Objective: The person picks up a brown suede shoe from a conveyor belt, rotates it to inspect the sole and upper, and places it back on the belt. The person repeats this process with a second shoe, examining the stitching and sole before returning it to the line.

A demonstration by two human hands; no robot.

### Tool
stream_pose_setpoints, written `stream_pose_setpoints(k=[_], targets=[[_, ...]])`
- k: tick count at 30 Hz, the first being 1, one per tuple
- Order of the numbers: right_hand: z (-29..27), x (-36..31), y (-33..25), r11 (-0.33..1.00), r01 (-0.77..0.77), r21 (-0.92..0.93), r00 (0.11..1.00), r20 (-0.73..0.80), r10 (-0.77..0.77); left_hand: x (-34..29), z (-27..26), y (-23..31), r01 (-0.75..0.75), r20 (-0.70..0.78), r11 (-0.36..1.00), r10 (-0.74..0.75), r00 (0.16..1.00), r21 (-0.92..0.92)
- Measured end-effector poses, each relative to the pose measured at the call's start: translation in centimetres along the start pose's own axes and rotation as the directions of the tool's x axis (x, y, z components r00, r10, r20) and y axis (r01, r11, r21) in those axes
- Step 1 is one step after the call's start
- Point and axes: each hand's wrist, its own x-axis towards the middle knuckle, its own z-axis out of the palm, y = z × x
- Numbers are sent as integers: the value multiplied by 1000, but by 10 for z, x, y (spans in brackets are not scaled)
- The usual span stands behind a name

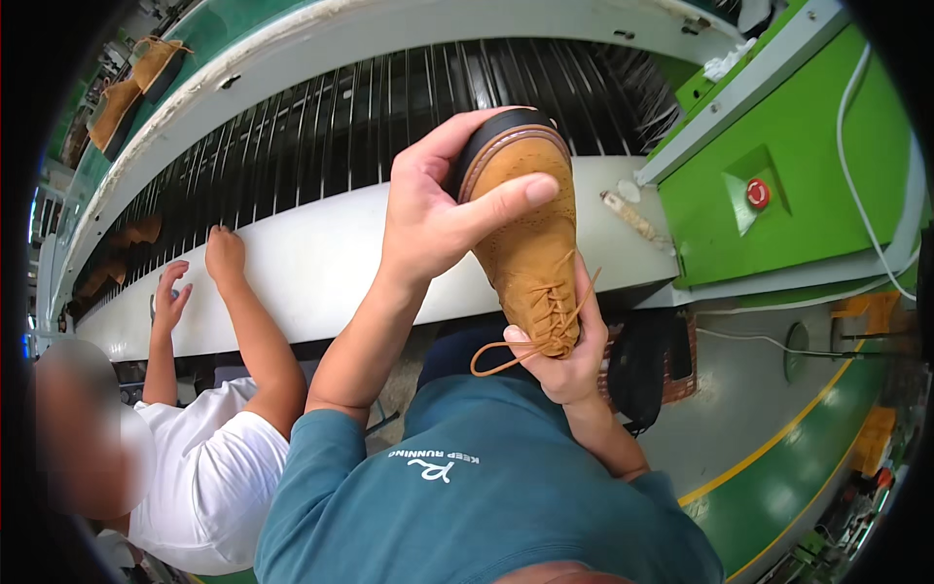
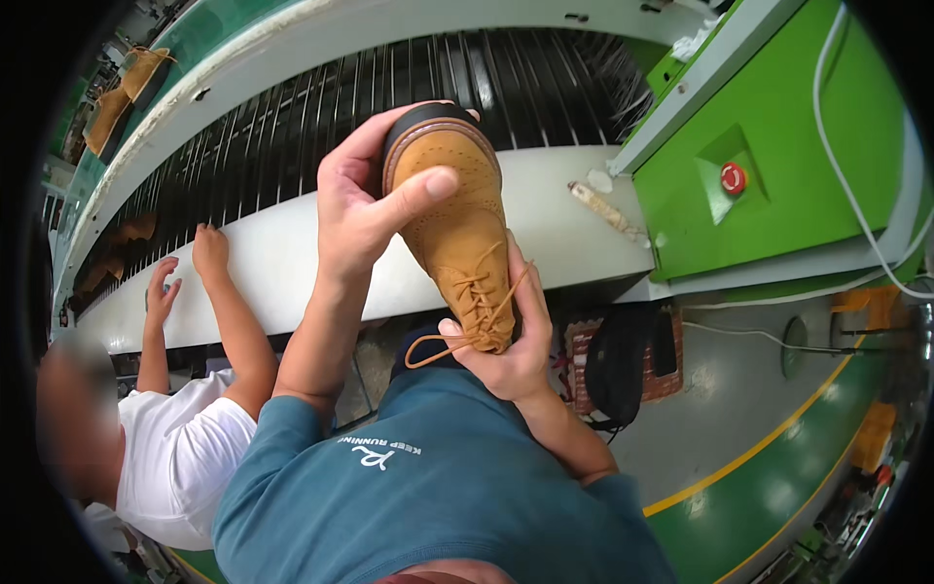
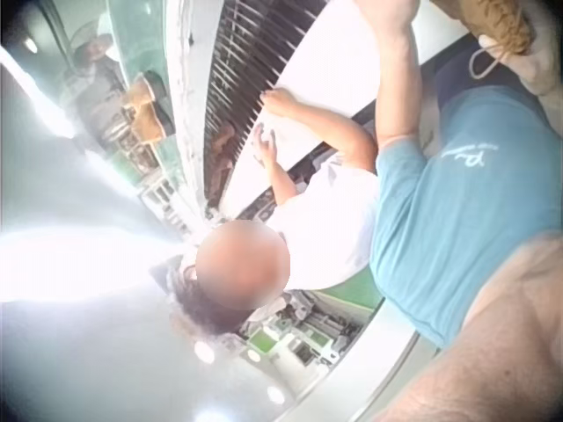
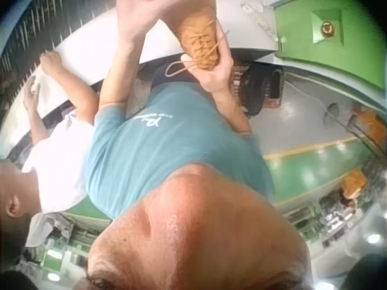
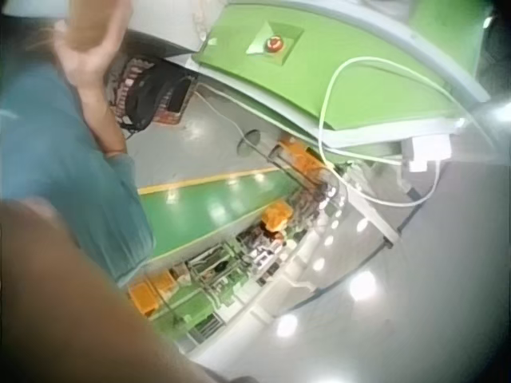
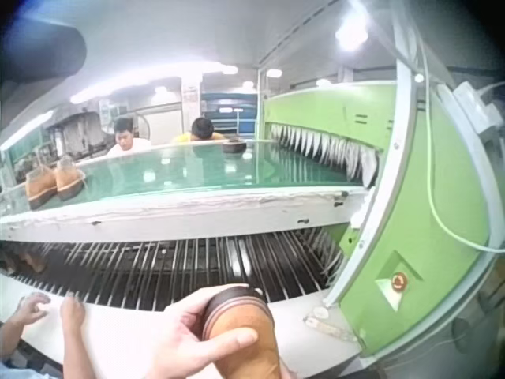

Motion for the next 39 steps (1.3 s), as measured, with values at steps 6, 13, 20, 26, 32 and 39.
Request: stream_pose_setpoints(k=[6, 13, 20, 26, 32, 39], targets=[[-28, 14, -16, 921, -77, 382, 983, -124, 134, -23, 3, -20, 38, 121, 996, -29, 992, -75], [-57, 7, 6, 806, -68, 588, 980, -112, 164, -32, 19, -34, -90, 33, 996, 90, 995, -6], [-56, 11, 10, 783, -97, 615, 982, -72, 177, -34, 21, -30, -82, 3, 993, 82, 997, 90], [-49, 21, 1, 739, -106, 665, 977, -70, 204, -33, 24, -25, -81, -9, 976, 84, 996, 202], [-44, 24, 2, 703, -130, 699, 963, -79, 257, -32, 25, -30, -82, -59, 981, 93, 994, 174], [-39, 25, 7, 773, -154, 615, 951, -120, 285, -38, 31, -39, 12, -173, 997, 1, 985, 75]])
